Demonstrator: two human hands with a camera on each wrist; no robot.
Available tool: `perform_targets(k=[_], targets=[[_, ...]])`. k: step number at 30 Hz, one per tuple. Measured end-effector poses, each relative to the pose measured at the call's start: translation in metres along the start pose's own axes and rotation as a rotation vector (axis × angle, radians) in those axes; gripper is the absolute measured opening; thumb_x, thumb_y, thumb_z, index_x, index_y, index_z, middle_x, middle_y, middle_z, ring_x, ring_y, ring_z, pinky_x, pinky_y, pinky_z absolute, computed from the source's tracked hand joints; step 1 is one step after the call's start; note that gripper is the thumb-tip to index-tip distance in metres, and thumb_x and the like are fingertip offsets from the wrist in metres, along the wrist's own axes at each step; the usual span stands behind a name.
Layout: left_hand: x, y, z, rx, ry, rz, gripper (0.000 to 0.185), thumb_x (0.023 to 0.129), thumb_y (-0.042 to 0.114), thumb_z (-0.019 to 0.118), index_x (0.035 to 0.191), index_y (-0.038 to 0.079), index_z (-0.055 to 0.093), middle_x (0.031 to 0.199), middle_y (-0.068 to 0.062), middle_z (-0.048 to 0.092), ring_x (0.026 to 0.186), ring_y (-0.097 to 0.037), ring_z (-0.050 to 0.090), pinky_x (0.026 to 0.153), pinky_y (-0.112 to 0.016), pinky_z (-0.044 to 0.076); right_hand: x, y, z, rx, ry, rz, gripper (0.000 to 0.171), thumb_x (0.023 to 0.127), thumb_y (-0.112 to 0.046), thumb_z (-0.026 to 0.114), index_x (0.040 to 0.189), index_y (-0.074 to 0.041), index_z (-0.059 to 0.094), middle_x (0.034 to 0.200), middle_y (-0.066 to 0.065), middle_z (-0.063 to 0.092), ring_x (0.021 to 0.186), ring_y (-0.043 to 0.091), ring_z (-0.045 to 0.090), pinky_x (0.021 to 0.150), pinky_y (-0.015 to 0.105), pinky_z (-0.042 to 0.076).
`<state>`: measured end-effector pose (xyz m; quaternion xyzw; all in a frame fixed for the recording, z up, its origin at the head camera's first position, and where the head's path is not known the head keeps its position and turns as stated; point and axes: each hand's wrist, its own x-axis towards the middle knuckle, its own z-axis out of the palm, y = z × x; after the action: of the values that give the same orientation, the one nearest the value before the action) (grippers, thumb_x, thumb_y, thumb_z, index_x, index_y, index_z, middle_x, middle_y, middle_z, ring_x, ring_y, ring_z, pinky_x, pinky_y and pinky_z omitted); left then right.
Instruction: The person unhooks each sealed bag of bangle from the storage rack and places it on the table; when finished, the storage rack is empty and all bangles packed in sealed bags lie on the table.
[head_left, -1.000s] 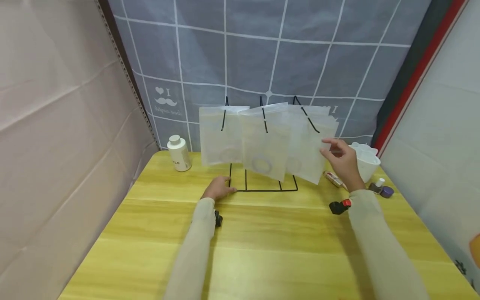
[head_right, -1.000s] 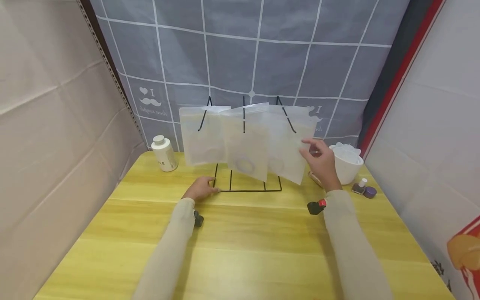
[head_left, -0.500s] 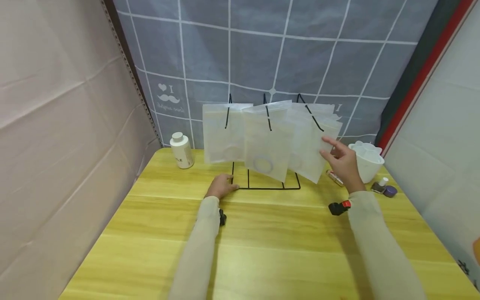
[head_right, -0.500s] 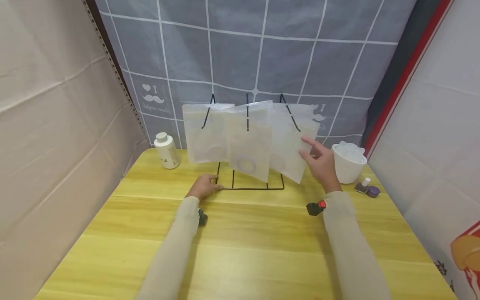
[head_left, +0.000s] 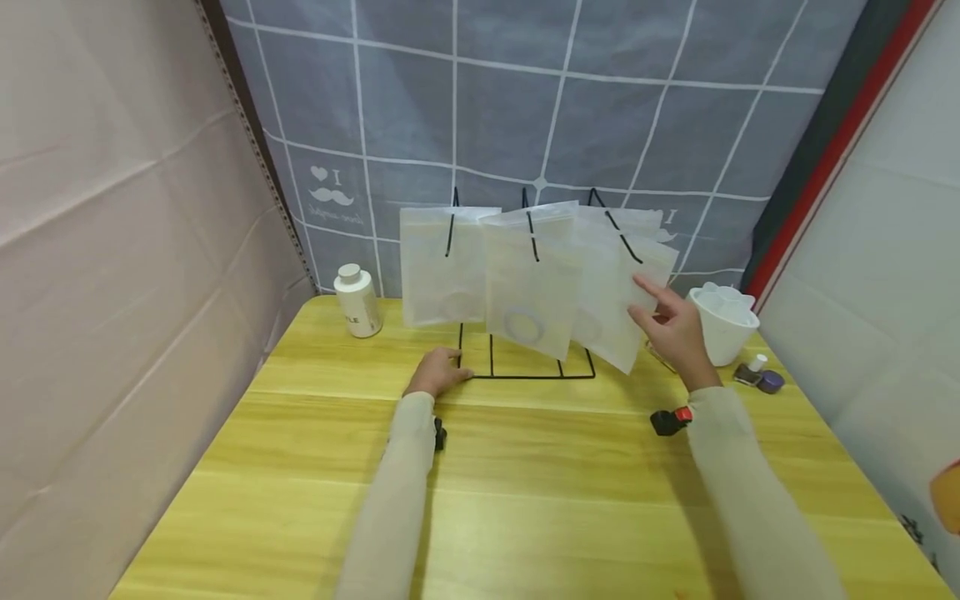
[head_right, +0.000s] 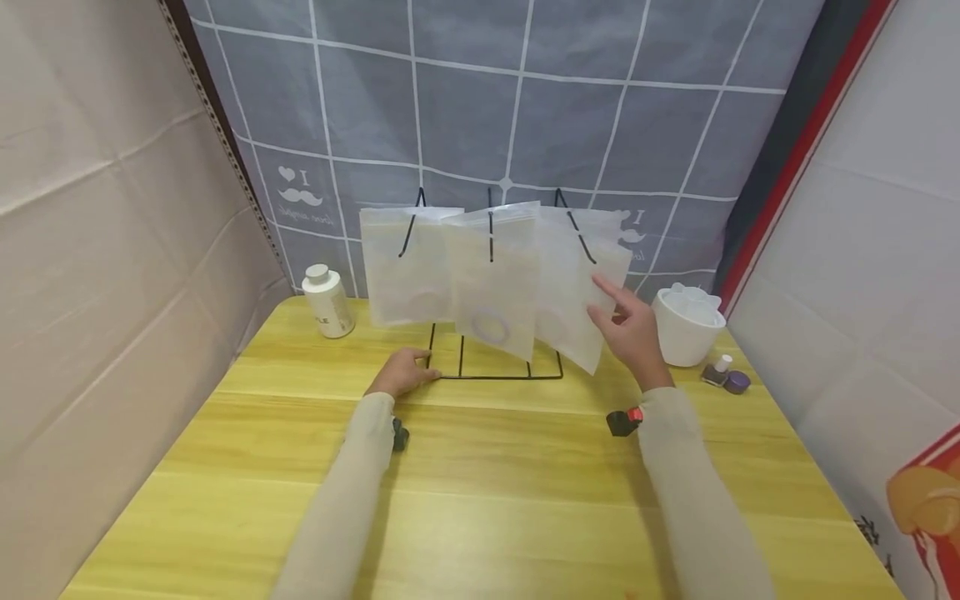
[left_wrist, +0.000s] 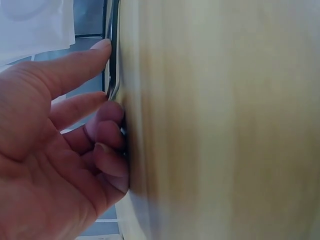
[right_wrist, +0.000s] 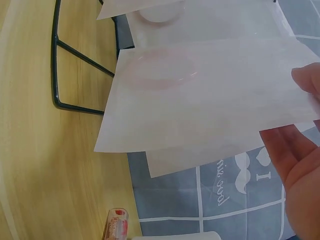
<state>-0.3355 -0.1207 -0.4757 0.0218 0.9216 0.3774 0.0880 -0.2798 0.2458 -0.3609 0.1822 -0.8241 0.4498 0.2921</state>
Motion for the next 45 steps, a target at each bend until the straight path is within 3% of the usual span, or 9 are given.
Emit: perform_targets(k=[9, 17, 27, 32, 35, 38, 41, 42, 45], targets=[[-0.002, 0.009, 0.005, -0.001, -0.023, 0.009, 0.059, 0.094, 0.026, 0.074, 0.147, 0.008, 0.053, 0.152, -0.014, 0.049, 0.141, -0.036, 0.044, 0.111, -0.052, 0.043, -0.027, -0.005, -0.017, -0.064, 0.069, 0.014, 0.042, 0.090, 0.006, 0.070, 0.132, 0.003, 0.065, 0.123, 0.025, 0.067, 0.057, 0.006, 0.036, 0.054, 0.011, 0.035], [-0.001, 0.004, 0.011, 0.000, -0.038, 0.019, 0.058, 0.094, 0.026, 0.074, 0.146, 0.007, 0.054, 0.151, -0.013, 0.051, 0.140, -0.036, 0.044, 0.112, -0.053, 0.041, -0.049, 0.002, -0.033, -0.073, 0.069, -0.007, 0.044, 0.085, 0.012, 0.072, 0.128, 0.003, 0.068, 0.103, -0.002, 0.070, 0.053, 0.004, 0.041, 0.045, 0.016, 0.034], [-0.002, 0.001, 0.008, -0.010, -0.029, 0.009, 0.058, 0.094, 0.027, 0.073, 0.147, 0.009, 0.054, 0.151, -0.014, 0.051, 0.141, -0.037, 0.043, 0.112, -0.055, 0.040, -0.050, 0.005, -0.053, -0.146, 0.070, -0.157, 0.048, 0.077, 0.020, 0.075, 0.121, 0.001, 0.073, 0.097, 0.010, 0.072, 0.062, -0.003, 0.049, 0.054, 0.006, 0.038], [-0.003, -0.001, 0.009, -0.023, -0.043, -0.009, 0.059, 0.094, 0.026, 0.074, 0.146, 0.008, 0.054, 0.152, -0.014, 0.050, 0.142, -0.038, 0.041, 0.113, -0.055, 0.039, -0.063, -0.015, -0.078, -0.145, 0.054, -0.223, 0.050, 0.069, 0.029, 0.073, 0.113, 0.008, 0.073, 0.109, -0.001, 0.075, 0.060, -0.001, 0.043, 0.054, 0.009, 0.035], [-0.004, -0.001, 0.009, -0.018, -0.045, -0.011, 0.058, 0.094, 0.026, 0.073, 0.146, 0.008, 0.054, 0.151, -0.015, 0.050, 0.141, -0.039, 0.042, 0.112, -0.056, 0.040, -0.079, -0.025, -0.109, -0.051, -0.046, -0.080, 0.048, 0.077, 0.025, 0.070, 0.122, 0.008, 0.069, 0.112, -0.012, 0.073, 0.054, 0.003, 0.038, 0.046, 0.018, 0.031], [-0.005, 0.000, 0.005, -0.011, -0.036, -0.009, 0.057, 0.095, 0.027, 0.072, 0.146, 0.009, 0.054, 0.151, -0.015, 0.050, 0.141, -0.038, 0.042, 0.112, -0.055, 0.040, -0.094, -0.017, -0.145, -0.014, -0.175, 0.247, 0.045, 0.092, 0.005, 0.068, 0.136, -0.002, 0.063, 0.114, -0.022, 0.068, 0.063, 0.003, 0.046, 0.049, 0.017, 0.037], [-0.003, 0.000, 0.002, -0.004, -0.028, -0.006, 0.057, 0.095, 0.029, 0.072, 0.146, 0.010, 0.055, 0.151, -0.015, 0.050, 0.142, -0.038, 0.042, 0.112, -0.055, 0.040, -0.109, 0.013, -0.174, -0.082, -0.348, 0.598, 0.048, 0.100, -0.025, 0.065, 0.147, -0.018, 0.055, 0.141, -0.003, 0.059, 0.084, -0.003, 0.053, 0.067, 0.017, 0.052], [-0.003, 0.000, 0.000, -0.004, -0.027, -0.005, 0.058, 0.095, 0.029, 0.072, 0.146, 0.010, 0.054, 0.151, -0.015, 0.050, 0.142, -0.038, 0.041, 0.112, -0.055, 0.040, -0.115, 0.028, -0.182, -0.121, -0.411, 0.654, 0.050, 0.100, -0.031, 0.064, 0.148, -0.020, 0.054, 0.144, 0.000, 0.057, 0.092, -0.007, 0.052, 0.074, 0.020, 0.054], [-0.001, -0.001, -0.002, -0.004, -0.029, -0.001, 0.058, 0.095, 0.029, 0.072, 0.146, 0.009, 0.054, 0.152, -0.016, 0.049, 0.143, -0.039, 0.040, 0.112, -0.056, 0.039, -0.137, 0.071, -0.196, -0.192, -0.589, 0.748, 0.055, 0.100, -0.038, 0.063, 0.148, -0.012, 0.053, 0.145, 0.032, 0.046, 0.107, 0.008, 0.056, 0.079, 0.030, 0.055]])
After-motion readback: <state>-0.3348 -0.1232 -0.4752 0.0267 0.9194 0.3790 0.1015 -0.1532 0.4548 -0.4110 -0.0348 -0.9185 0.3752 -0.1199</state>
